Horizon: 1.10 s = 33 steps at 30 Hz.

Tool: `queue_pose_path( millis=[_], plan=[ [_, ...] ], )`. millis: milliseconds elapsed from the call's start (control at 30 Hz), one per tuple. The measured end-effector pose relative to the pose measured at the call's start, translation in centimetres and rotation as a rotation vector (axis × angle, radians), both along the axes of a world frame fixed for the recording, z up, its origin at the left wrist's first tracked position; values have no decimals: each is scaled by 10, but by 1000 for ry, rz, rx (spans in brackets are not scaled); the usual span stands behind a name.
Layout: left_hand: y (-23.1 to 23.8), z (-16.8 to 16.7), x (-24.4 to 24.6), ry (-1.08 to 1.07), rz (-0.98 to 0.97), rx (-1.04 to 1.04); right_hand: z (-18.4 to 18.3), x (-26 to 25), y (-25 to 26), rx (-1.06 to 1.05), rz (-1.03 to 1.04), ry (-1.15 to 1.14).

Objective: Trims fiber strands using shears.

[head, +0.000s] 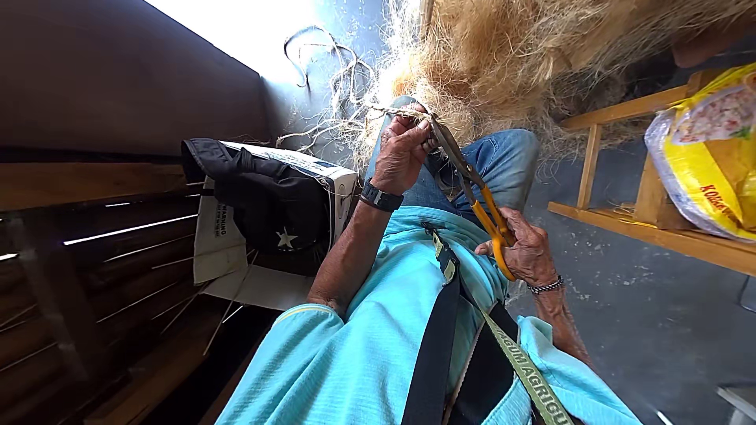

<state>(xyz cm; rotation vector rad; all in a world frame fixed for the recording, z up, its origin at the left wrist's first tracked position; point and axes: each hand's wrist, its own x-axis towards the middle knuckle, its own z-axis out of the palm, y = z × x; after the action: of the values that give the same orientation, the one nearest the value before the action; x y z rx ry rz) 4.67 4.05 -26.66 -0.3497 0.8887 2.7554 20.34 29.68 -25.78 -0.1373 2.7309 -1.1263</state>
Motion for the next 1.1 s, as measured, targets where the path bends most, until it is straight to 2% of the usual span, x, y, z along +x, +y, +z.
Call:
queue_pose_path(
  millis=[300, 600, 767, 900, 1100],
  plan=[
    [2, 0, 1, 13, 1, 13, -3, -2, 3, -24, -46, -39],
    [1, -4, 0, 70, -8, -10, -10, 2, 1, -438, -138, -181],
    [-4, 8, -10, 111, -100, -11, -2, 0, 15, -547, -54, -272],
    [-5, 23, -17, 29, -145, 94, 6, -1, 22, -668, 30, -371],
    [-7, 18, -22, 85, -202, 40, 13, 0, 22, -642, 52, -391]
  ],
)
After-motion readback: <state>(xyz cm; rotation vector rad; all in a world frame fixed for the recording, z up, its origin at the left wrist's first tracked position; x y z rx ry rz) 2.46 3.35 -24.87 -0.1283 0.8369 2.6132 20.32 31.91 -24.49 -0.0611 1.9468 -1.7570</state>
